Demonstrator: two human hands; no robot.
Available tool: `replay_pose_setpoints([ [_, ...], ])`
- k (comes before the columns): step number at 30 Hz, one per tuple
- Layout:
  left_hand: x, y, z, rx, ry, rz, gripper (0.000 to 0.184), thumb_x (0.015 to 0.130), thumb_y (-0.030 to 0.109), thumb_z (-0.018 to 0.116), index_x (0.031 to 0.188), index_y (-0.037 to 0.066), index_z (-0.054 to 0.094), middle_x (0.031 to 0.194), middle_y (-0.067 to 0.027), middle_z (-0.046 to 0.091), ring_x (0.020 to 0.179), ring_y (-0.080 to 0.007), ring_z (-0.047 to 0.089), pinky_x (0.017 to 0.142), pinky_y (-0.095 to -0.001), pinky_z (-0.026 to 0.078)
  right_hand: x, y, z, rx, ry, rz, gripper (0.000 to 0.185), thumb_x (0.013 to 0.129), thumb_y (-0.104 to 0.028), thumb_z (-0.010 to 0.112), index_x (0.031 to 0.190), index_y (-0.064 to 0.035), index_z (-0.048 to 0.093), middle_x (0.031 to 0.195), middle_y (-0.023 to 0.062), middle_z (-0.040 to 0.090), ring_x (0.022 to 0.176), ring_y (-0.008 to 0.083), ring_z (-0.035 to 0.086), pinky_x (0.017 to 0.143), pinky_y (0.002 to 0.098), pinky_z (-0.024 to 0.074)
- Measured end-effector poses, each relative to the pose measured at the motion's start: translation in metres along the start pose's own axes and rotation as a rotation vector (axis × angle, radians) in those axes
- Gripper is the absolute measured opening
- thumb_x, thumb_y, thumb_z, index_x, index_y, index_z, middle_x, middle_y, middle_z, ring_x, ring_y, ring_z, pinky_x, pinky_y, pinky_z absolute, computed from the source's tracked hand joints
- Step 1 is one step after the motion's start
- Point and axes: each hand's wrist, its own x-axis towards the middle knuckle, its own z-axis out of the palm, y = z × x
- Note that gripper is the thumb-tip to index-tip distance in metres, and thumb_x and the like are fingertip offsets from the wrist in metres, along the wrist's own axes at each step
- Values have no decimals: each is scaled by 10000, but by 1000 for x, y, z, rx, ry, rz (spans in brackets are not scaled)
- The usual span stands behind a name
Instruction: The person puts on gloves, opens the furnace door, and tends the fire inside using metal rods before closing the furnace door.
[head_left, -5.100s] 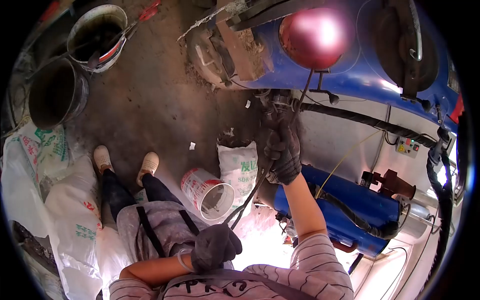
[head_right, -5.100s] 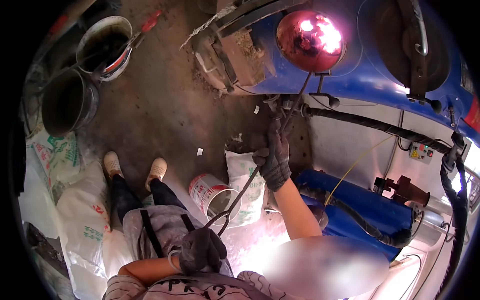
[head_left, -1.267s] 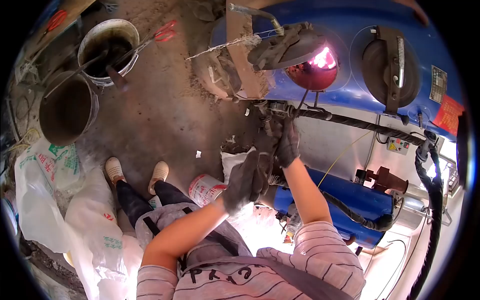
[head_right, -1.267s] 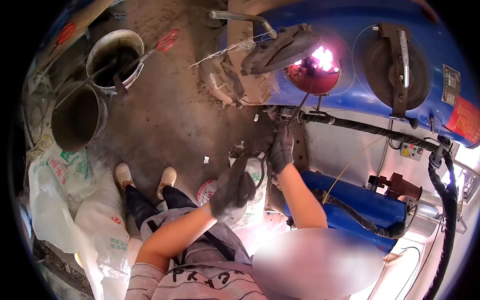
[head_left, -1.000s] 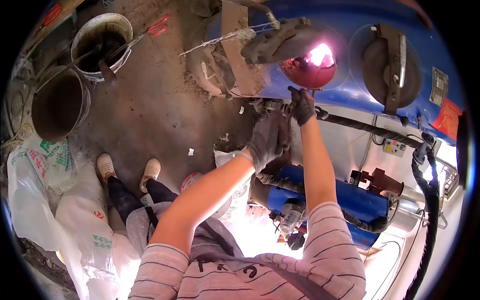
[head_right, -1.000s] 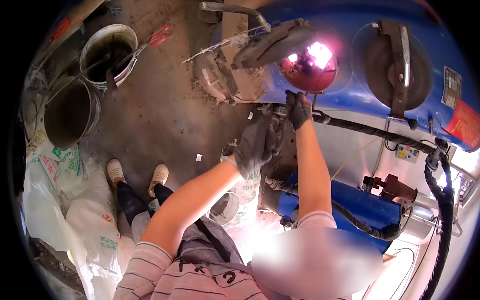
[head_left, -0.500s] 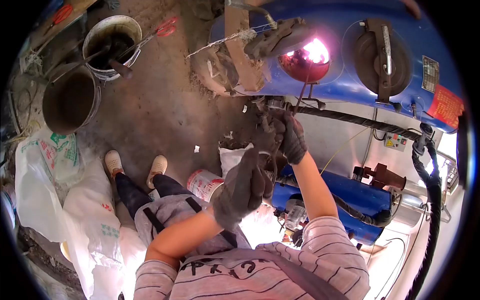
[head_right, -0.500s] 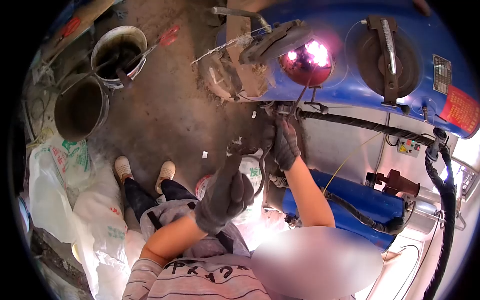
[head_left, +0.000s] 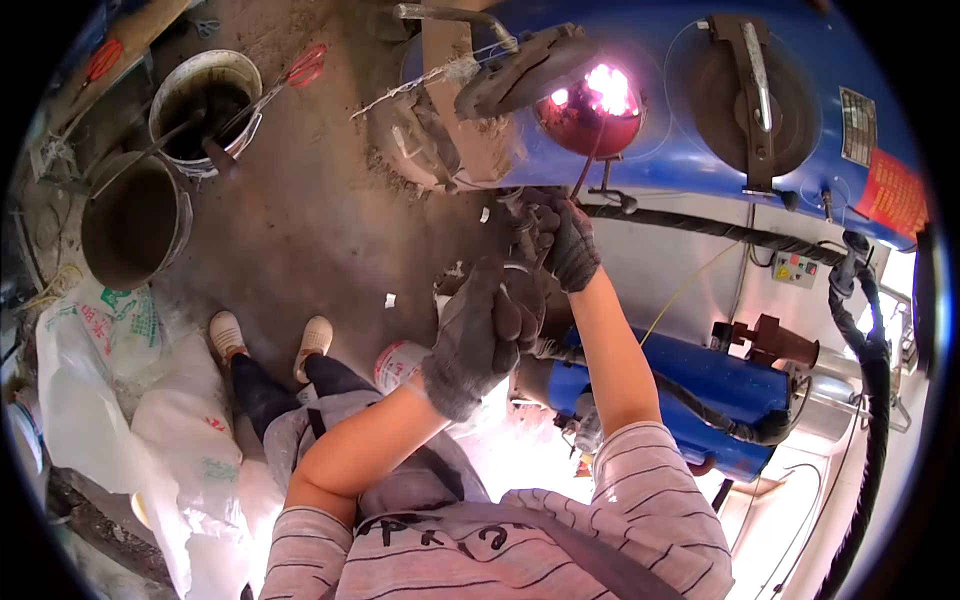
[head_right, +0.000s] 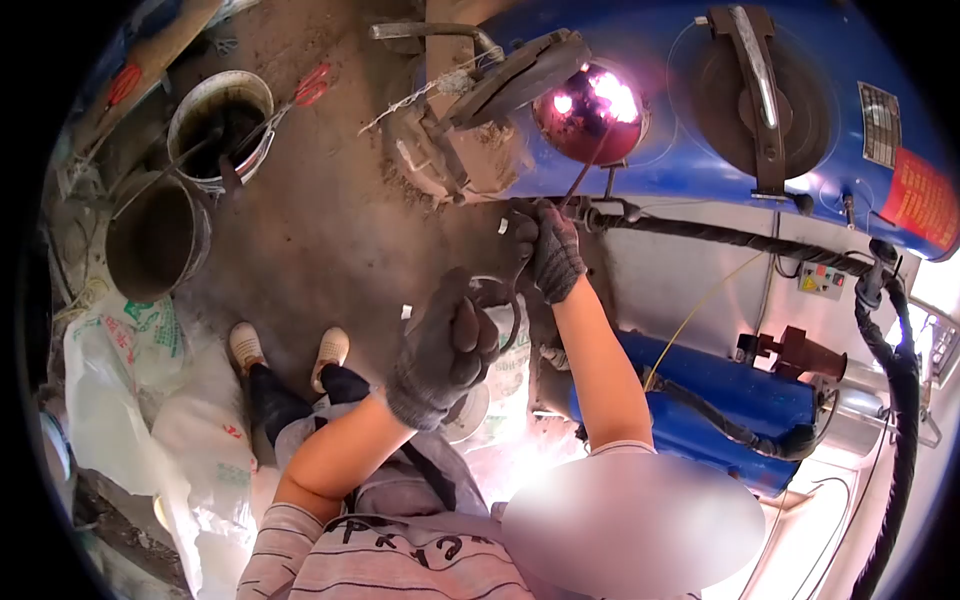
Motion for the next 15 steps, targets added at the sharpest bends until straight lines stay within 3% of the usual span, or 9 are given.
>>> replay_pose_setpoints([
  [3,-37,-2,-1,271,-35,551,181,868,215,377,779,77,302,466,-39,387,355,-121,347,327,-249,295,-37,3,12,256,-160,144,406,910,-350,362,1104,-29,520,554,-38,412,416,94,393,357,232,327],
  [4,-56,10,-11,103,-70,214,307,800,46,417,1059,13,254,524,-29,390,425,-126,402,381,-251,356,-45,3,13,401,-205,212,413,911,-358,363,1111,-30,513,550,-44,402,417,88,391,356,231,322],
  [5,-63,15,-10,91,-109,115,298,803,45,410,1061,9,265,528,-27,397,428,-127,407,387,-253,366,-54,3,14,544,-249,278,420,913,-367,365,1118,-30,507,547,-50,392,418,83,389,355,230,317],
  [7,-78,27,-7,76,-181,-85,282,808,41,397,1066,0,288,536,-25,410,432,-130,418,400,-257,387,-91,-7,42,360,-77,141,394,917,-281,377,1180,2,454,561,-70,362,445,29,356,390,166,294],
  [8,-78,33,6,44,-180,-109,194,878,211,359,786,41,374,482,-35,417,364,-125,377,354,-248,350,-95,-15,47,271,-104,55,390,919,-258,377,1196,10,436,565,-75,353,451,16,350,397,151,287],
  [11,-102,57,26,486,-280,-49,435,919,339,365,638,34,497,469,-34,467,415,-120,454,410,-253,381,-111,-17,28,44,-291,-166,383,926,-229,363,1216,17,405,573,-78,337,456,4,355,397,139,276],
  [12,-114,62,30,589,-302,-59,519,932,382,367,588,32,538,465,-34,484,432,-119,479,428,-255,392,-131,-19,39,-88,-110,-115,377,926,-226,364,1213,14,403,574,-69,330,426,17,365,347,161,274],
  [13,-122,66,34,511,-260,-254,554,921,416,382,535,39,507,462,-41,483,435,-119,483,415,-262,374,-133,-13,33,519,-371,165,370,930,-242,371,1198,9,419,555,-65,326,371,25,345,292,185,254],
  [15,-127,69,34,386,-181,-537,593,911,453,393,482,51,471,455,-48,485,421,-116,476,394,-266,351,-139,-5,47,310,-46,148,374,944,-259,345,1193,9,422,518,-60,360,331,27,313,269,194,240],
])
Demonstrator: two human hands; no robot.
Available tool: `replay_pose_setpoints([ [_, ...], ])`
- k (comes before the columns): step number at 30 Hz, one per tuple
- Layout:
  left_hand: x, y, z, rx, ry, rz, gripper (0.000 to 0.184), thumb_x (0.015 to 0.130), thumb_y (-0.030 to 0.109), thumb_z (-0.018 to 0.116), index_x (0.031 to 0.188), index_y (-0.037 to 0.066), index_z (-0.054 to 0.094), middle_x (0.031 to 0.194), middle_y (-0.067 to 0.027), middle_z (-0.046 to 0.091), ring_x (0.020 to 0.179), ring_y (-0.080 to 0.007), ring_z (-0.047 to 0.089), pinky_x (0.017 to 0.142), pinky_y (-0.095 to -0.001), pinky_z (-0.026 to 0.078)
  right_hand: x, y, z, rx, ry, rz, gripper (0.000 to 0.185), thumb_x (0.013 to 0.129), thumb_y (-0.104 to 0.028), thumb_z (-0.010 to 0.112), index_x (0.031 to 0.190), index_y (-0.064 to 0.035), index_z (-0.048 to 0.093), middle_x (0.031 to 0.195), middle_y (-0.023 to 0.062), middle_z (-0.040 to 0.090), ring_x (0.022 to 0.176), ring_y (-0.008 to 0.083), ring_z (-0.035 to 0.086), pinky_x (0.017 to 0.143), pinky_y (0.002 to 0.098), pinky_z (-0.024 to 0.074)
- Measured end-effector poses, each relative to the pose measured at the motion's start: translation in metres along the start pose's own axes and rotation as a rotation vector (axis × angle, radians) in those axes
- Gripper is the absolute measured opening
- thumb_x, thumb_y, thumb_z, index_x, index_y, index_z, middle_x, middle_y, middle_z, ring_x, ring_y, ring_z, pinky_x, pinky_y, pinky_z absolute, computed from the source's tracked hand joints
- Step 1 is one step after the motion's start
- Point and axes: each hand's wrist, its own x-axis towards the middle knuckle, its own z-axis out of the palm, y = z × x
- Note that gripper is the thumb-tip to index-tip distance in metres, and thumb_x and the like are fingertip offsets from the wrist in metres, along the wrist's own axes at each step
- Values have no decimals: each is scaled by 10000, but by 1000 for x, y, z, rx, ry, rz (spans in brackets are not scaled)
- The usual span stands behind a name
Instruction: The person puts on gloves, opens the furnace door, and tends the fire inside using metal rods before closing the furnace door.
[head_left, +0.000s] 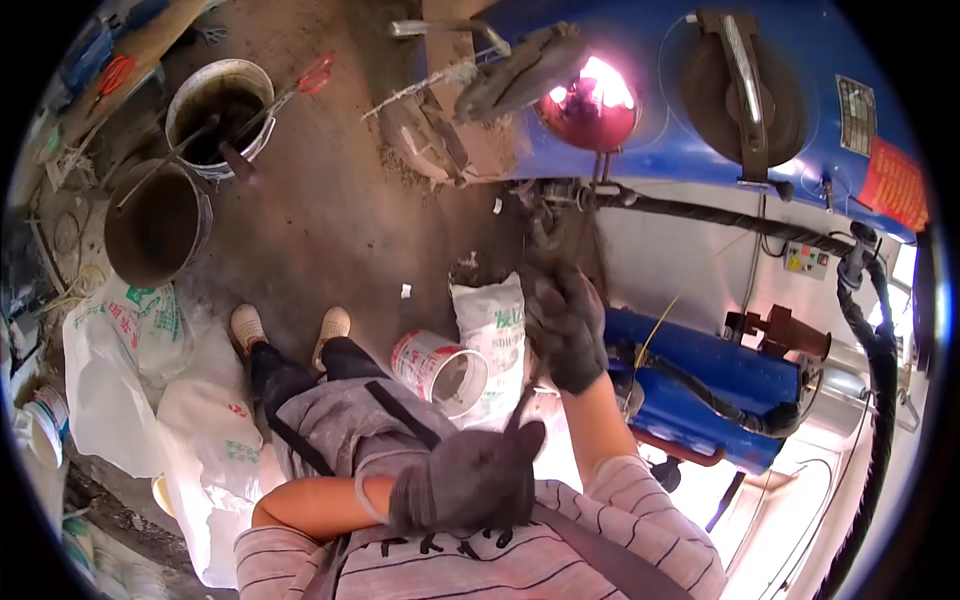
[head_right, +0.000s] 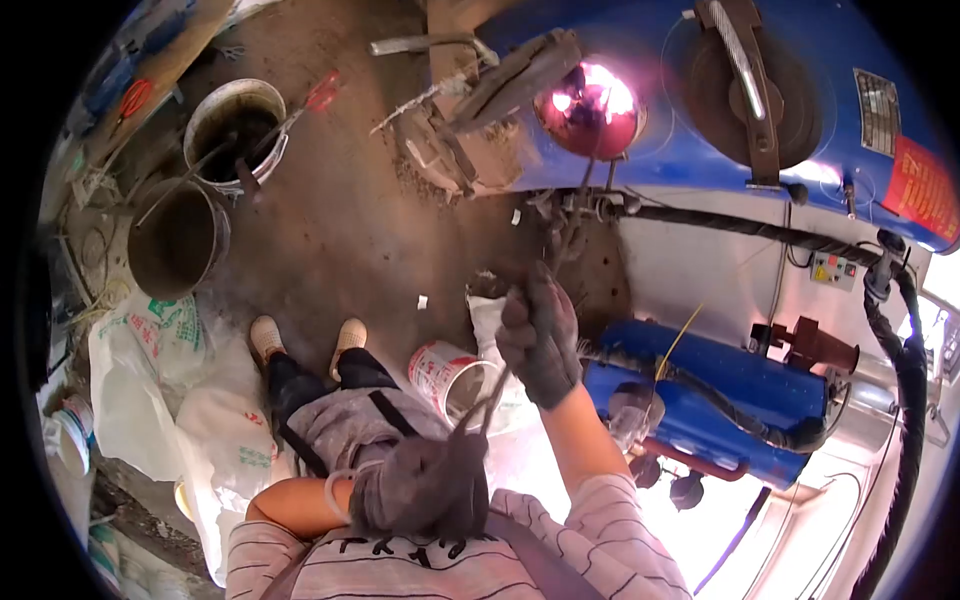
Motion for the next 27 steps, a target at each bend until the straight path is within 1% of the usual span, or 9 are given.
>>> replay_pose_setpoints([
  [6,3,-1,-18,-75,-110,-30,582,921,429,386,457,84,456,420,-29,450,380,-114,435,379,-258,337,15,11,-2,-42,13,-63,352,943,-290,348,1112,-10,479,522,-25,483,328,24,336,274,189,242],
  [7,3,-2,-20,-48,-125,-10,578,924,419,385,457,86,455,418,-25,446,380,-115,437,377,-262,337,9,12,3,-108,129,-47,396,925,-372,393,1091,-37,524,501,-30,384,321,63,325,287,202,255],
  [13,24,-52,-40,292,-27,265,584,914,446,378,479,65,458,425,-23,443,366,-127,440,356,-283,353,11,37,-27,-129,131,-121,306,923,-304,382,1057,-64,517,552,5,497,362,76,396,308,217,291],
  [15,42,-44,-41,271,60,52,599,889,517,367,535,48,480,441,-33,453,346,-127,427,344,-279,347,36,35,-58,-2,-97,-32,312,908,-281,396,1074,-52,526,597,1,491,437,84,440,357,225,335],
  [16,54,-38,-41,261,102,-55,615,876,553,362,563,39,490,448,-38,459,337,-127,420,338,-277,344,63,44,-84,-553,-39,-541,319,904,-278,405,1097,-50,519,599,-16,461,449,65,420,373,213,330],
  [18,96,-44,-48,149,81,168,569,911,450,380,485,81,461,411,-51,458,326,-128,419,358,-246,347,98,32,-83,-807,93,-738,296,893,-304,423,1038,-69,530,597,-21,444,446,73,411,368,208,331],
  [22,97,10,-30,223,210,182,694,848,609,353,475,35,466,417,-53,456,307,-133,398,319,-274,318,130,-12,-69,-88,-64,-104,324,881,-325,417,973,-57,575,606,-4,478,431,103,423,361,217,348],
  [23,101,3,-31,274,211,250,694,850,607,351,465,39,460,417,-54,456,314,-133,405,319,-274,316,123,-10,-73,-33,-199,-55,257,896,-188,416,1051,-21,535,658,-31,483,503,62,435,431,189,362],
  [27,52,-43,-42,224,143,149,634,861,554,399,482,50,464,422,-43,465,342,-129,429,341,-268,326,50,35,-37,-387,24,-238,360,882,-282,390,971,4,589,590,4,461,446,99,422,385,229,353],
])
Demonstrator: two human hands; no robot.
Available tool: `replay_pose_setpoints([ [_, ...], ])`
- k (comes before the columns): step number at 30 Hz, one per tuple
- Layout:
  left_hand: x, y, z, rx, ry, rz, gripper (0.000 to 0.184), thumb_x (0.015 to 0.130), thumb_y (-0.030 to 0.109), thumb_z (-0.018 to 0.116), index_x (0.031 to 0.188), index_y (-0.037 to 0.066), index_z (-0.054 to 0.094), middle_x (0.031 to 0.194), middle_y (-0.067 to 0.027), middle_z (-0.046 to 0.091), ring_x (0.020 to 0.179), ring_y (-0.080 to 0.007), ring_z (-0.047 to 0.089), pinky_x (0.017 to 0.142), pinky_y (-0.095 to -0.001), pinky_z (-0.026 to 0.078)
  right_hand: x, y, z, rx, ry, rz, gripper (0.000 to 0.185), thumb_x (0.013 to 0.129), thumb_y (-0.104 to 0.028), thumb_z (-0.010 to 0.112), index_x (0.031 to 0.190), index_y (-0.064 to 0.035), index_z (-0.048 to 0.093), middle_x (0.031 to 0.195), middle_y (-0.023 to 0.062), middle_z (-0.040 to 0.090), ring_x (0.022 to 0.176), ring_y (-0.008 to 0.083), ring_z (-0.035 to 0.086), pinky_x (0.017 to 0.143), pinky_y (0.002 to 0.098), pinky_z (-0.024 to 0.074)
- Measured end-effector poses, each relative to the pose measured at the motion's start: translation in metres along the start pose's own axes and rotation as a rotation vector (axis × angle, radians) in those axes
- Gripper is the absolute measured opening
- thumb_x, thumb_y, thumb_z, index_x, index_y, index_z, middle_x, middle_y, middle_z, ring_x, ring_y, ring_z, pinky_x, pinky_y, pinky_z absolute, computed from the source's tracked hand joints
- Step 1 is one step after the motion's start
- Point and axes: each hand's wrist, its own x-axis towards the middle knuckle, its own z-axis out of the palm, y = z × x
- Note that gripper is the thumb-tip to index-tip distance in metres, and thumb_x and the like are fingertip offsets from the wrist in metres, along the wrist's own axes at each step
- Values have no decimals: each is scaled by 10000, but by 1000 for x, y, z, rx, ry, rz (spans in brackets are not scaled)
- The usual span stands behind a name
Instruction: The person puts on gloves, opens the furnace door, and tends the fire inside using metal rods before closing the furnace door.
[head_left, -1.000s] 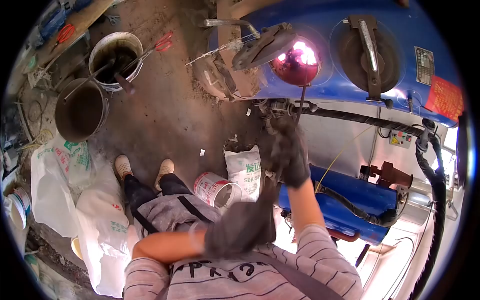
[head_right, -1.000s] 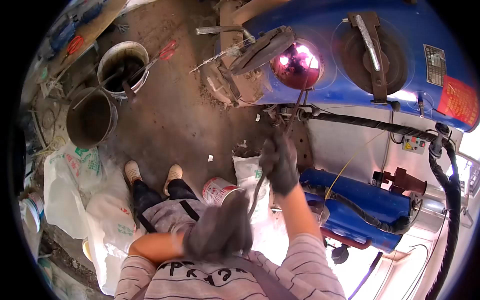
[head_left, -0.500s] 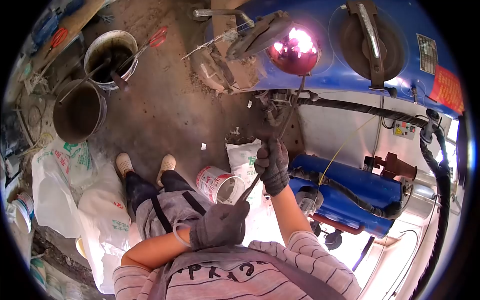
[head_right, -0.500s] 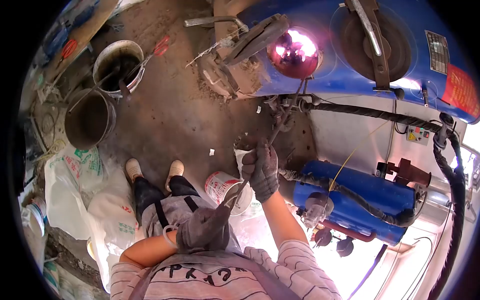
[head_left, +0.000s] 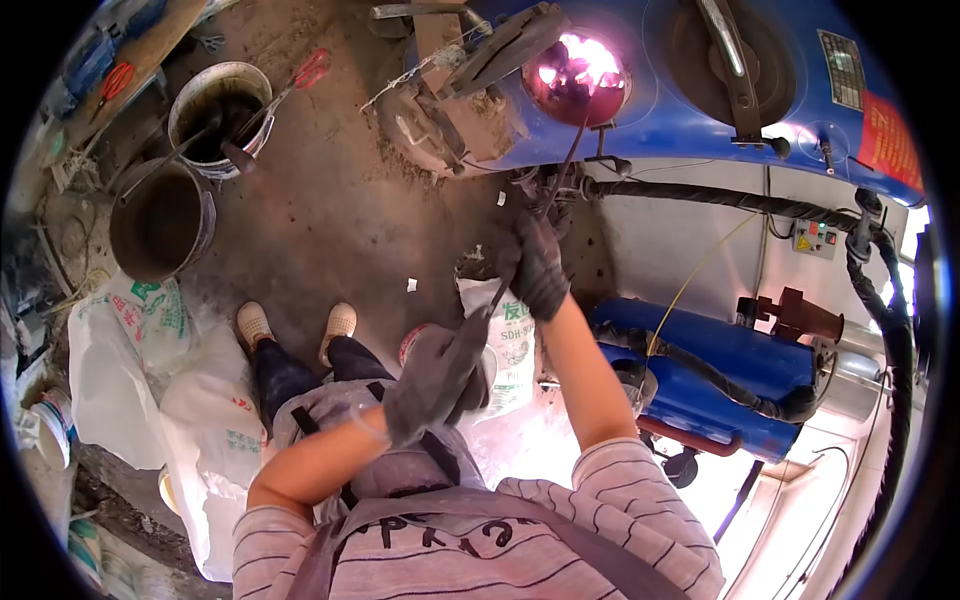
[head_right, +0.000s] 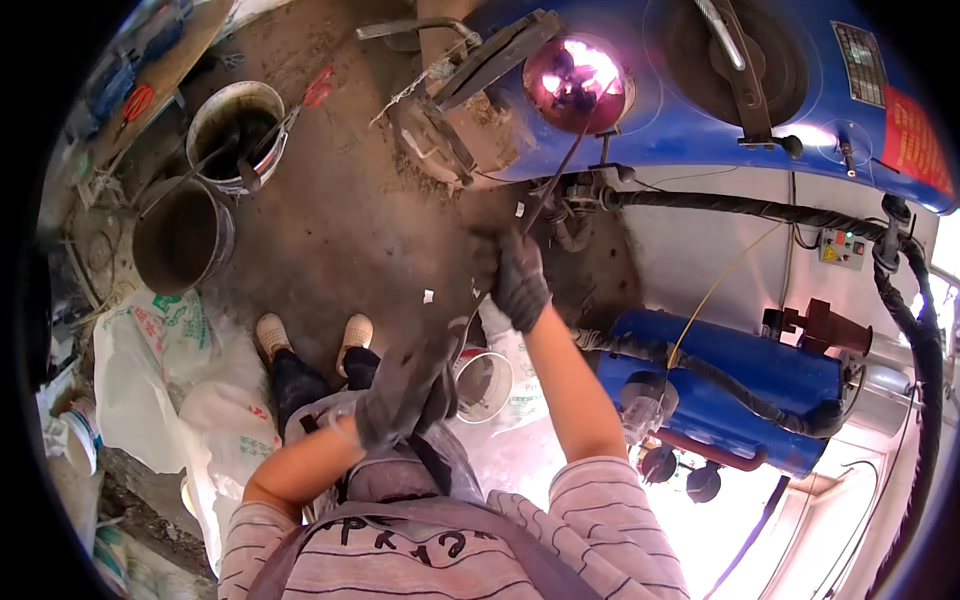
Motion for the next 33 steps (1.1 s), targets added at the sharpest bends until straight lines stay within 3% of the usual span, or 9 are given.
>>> replay_pose_setpoints([
  [2,-26,-13,1,40,51,-64,586,875,491,433,482,58,472,420,-36,466,363,-122,450,355,-274,339,-22,11,2,111,10,104,368,885,-278,385,993,26,561,580,7,440,435,102,401,375,245,341],
  [3,-41,-15,3,33,59,-149,560,886,449,443,484,62,477,420,-35,467,372,-118,459,361,-279,347,-35,9,10,187,11,199,290,881,-371,433,881,-107,552,540,-24,395,386,82,361,329,225,297],
  [8,-60,-65,-7,194,-95,81,443,943,263,383,568,67,513,493,-26,516,445,-110,486,430,-256,385,-59,42,20,127,49,165,430,898,-425,412,1032,-35,532,475,7,397,296,113,342,273,248,285],
  [13,-43,-92,-9,357,-140,453,441,933,282,401,572,57,519,481,-49,522,417,-117,493,403,-262,398,-61,38,14,140,105,216,454,902,-428,407,1041,-14,529,463,17,406,287,114,349,267,251,293],
  [18,-13,-75,-1,31,-80,-63,552,910,439,382,561,37,525,451,-42,494,379,-118,460,374,-263,365,-28,42,-19,-17,64,94,443,901,-404,423,1062,-1,511,530,-13,417,383,78,383,329,230,305],
  [20,19,-48,8,75,-30,-98,631,885,533,366,535,31,520,433,-36,477,359,-118,442,356,-263,345,15,60,-46,-352,25,-300,427,902,-388,423,1070,-5,510,574,-18,448,416,74,404,352,225,324],
  [25,123,-4,9,25,151,65,646,835,608,396,548,38,493,419,-32,442,324,-113,396,317,-261,301,126,12,-75,197,-30,101,298,901,-263,430,1100,-55,507,728,-6,552,485,80,455,411,216,387],
  [27,153,-15,2,-37,164,249,530,845,536,457,635,50,483,464,-27,458,330,-106,396,314,-250,297,174,22,-100,-243,-101,-105,276,901,-245,436,1100,-71,514,719,-13,538,471,67,447,393,212,373],
  [33,117,-2,23,-277,95,-52,482,859,469,481,630,45,489,467,-26,461,319,-110,392,294,-258,278,111,5,-75,-32,-24,-46,292,898,-249,447,1100,-53,524,690,-35,515,403,30,393,346,173,303],
])
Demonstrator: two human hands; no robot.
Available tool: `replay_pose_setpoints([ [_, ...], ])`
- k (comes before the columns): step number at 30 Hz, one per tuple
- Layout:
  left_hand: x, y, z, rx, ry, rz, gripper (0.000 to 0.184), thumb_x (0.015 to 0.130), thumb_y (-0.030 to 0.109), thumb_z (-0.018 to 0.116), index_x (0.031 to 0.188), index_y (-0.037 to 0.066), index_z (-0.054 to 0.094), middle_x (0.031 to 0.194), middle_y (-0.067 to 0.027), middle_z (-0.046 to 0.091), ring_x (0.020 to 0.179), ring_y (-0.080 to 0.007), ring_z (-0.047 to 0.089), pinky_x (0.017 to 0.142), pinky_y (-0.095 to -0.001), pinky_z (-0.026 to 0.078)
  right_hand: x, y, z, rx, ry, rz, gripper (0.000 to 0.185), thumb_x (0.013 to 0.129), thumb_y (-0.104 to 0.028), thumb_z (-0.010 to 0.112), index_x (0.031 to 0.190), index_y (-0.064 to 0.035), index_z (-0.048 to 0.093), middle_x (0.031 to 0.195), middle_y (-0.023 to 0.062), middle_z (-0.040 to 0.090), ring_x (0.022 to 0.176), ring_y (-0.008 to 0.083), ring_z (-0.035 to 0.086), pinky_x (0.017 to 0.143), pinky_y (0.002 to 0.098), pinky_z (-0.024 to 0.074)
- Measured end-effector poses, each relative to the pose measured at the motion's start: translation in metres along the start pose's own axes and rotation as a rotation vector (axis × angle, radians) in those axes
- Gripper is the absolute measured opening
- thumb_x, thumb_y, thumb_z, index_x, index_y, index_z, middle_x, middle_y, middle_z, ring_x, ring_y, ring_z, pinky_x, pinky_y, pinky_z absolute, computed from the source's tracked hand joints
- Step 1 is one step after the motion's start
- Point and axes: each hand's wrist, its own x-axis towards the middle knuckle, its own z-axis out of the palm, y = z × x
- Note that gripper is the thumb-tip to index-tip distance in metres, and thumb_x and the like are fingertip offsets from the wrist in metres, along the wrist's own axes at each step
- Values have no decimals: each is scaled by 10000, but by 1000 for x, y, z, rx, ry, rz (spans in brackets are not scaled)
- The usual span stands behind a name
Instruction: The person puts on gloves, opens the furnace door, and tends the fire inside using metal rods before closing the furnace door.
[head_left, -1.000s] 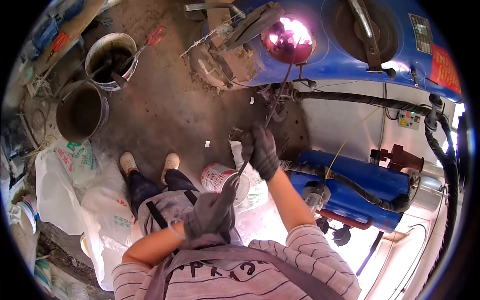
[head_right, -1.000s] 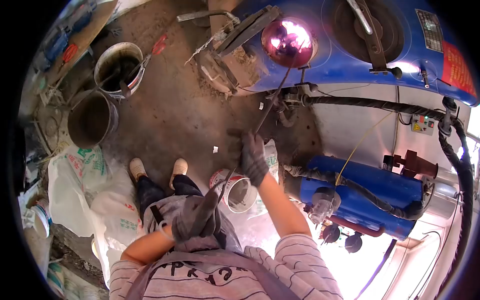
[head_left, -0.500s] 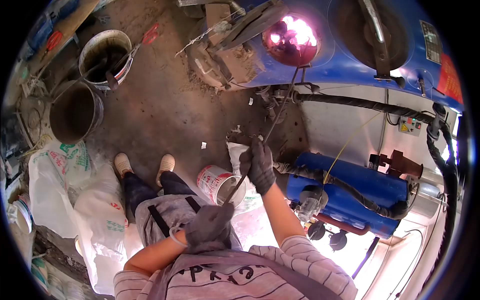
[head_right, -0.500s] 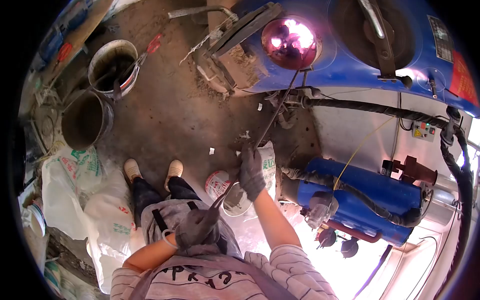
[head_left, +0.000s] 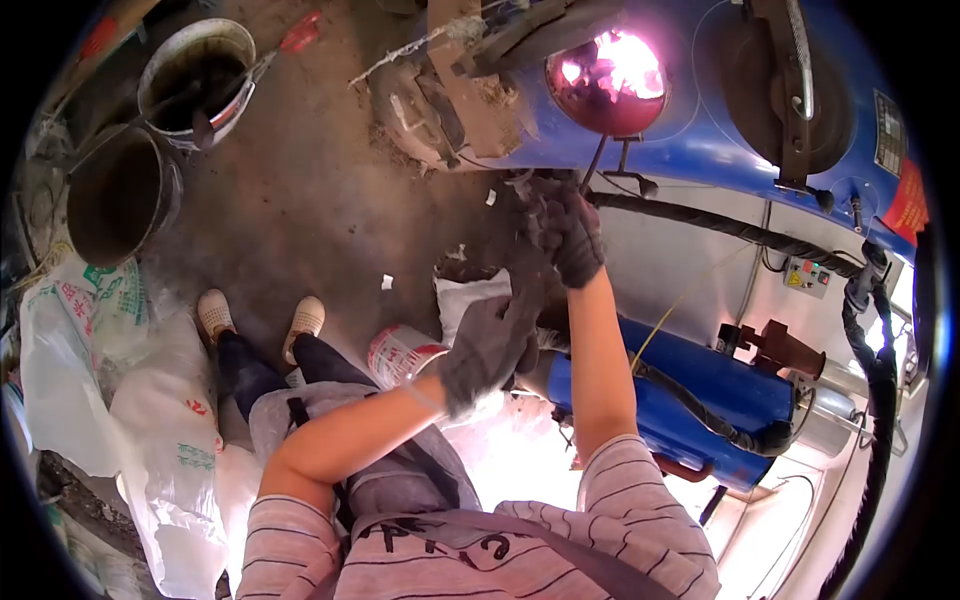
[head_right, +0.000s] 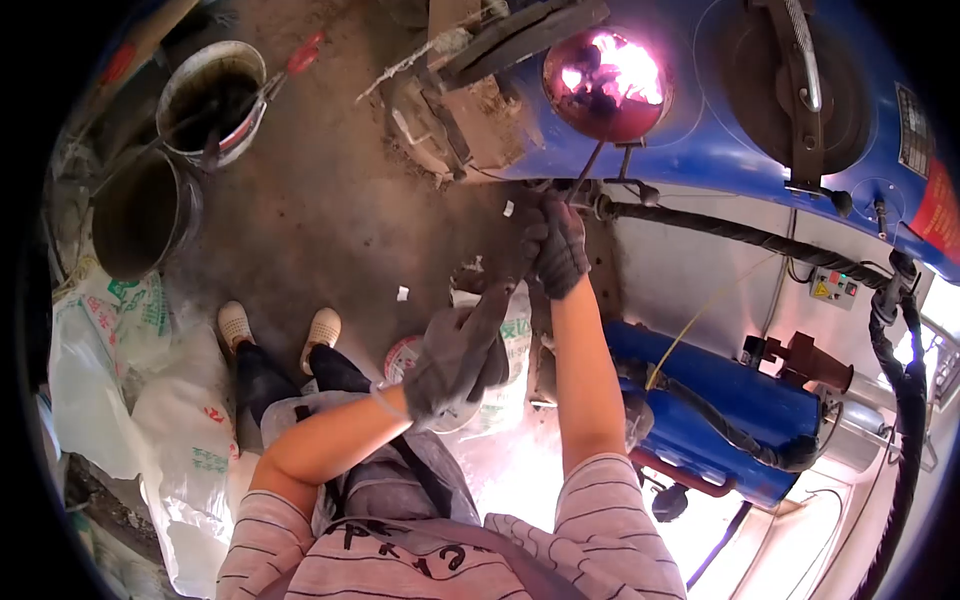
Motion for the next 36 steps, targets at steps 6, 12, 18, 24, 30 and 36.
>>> replay_pose_setpoints([
  [6,21,-34,-23,-259,-213,319,412,887,363,462,621,51,496,531,-38,511,390,-99,446,322,-243,309,14,-8,8,0,64,114,230,874,-282,452,947,-83,543,569,-16,460,407,89,434,326,239,344],
  [12,61,-59,-74,28,-145,342,382,895,379,469,657,82,501,475,-17,482,362,-84,435,316,-218,294,34,49,10,-35,283,-48,284,866,-312,441,942,-65,557,587,23,500,399,127,453,326,248,353],
  [18,83,-60,-50,-155,-178,375,459,866,460,496,617,74,513,448,-31,485,318,-97,409,324,-235,304,56,40,-19,-56,263,-35,328,867,-325,445,860,-25,580,586,48,520,372,148,439,329,276,345],
  [24,129,-3,-25,-95,-125,356,438,854,473,490,670,76,468,416,-26,381,314,-137,386,324,-263,309,121,14,-62,48,95,-26,324,852,-306,466,939,-6,554,609,50,516,441,157,458,388,262,366],
  [30,154,42,-5,-192,-68,205,446,877,473,415,672,79,460,427,-45,415,315,-157,392,303,-286,304,159,-34,-56,-87,45,99,424,856,-321,429,1056,37,539,622,-21,514,465,101,438,406,237,353],
  [36,109,42,1,-264,-89,227,465,867,494,427,657,82,475,442,-40,446,317,-140,402,280,-269,276,102,-51,-19,-215,25,161,390,885,-264,431,1103,52,501,567,-46,459,432,90,420,399,209,346],
])
